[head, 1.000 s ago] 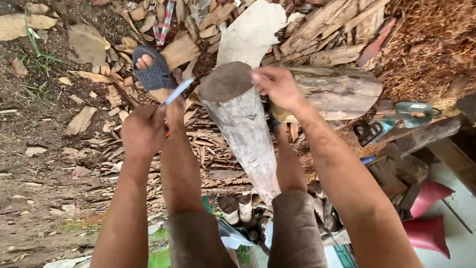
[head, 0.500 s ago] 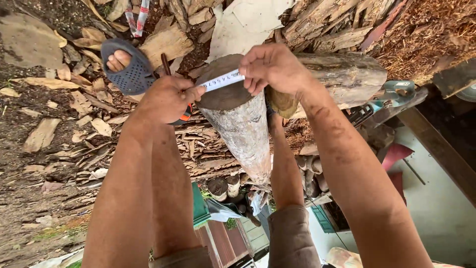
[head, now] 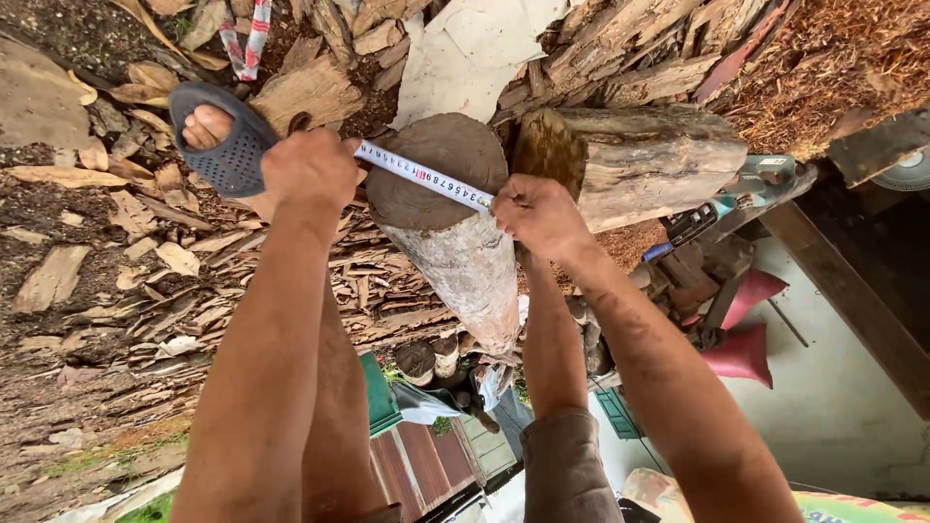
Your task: The recorder measures wood logs and uses an electric chainsaw to cut them in an outdoor workshop area.
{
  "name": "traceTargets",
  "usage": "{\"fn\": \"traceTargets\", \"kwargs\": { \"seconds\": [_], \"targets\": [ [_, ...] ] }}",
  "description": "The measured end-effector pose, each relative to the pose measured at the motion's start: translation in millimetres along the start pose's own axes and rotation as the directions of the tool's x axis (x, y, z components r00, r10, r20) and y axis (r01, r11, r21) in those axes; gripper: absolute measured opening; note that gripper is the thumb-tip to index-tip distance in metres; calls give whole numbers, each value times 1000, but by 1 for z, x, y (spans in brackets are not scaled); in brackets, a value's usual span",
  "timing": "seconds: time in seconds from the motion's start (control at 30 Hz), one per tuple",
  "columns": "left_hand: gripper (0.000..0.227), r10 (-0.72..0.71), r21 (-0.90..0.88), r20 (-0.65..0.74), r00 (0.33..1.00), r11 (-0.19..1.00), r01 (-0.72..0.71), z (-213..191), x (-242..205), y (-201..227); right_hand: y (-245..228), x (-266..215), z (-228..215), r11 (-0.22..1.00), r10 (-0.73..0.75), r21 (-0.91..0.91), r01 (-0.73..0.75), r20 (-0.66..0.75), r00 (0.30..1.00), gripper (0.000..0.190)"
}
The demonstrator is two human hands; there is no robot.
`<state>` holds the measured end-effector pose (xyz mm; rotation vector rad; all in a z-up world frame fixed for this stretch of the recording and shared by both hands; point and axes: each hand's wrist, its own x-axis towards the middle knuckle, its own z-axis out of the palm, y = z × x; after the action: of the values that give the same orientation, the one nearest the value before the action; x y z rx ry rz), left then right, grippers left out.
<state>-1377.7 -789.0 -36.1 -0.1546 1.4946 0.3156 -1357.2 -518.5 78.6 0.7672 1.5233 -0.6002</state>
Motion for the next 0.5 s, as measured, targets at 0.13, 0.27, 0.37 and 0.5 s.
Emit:
{"fn": "traceTargets", "kwargs": {
  "seconds": [0.13,0.27,0.37,0.5],
  "targets": [
    [51,-47,-57,-187,981,998,37,46,42,10,20,5,19,987,-67,142,78,-85,994,19],
    [51,-60,-21,-201,978,998,56,50,52,18,1,-1,29,966,35,258,13,-180,983,20],
    [53,-66,1,-147,987,998,67,46,51,19,-13,-5,30,961,97,275,-35,-213,972,25],
    [53,-44,61,-125,991,997,52,47,54,13,-24,-2,26,958,-18,-271,-97,-393,919,32]
  ]
}}
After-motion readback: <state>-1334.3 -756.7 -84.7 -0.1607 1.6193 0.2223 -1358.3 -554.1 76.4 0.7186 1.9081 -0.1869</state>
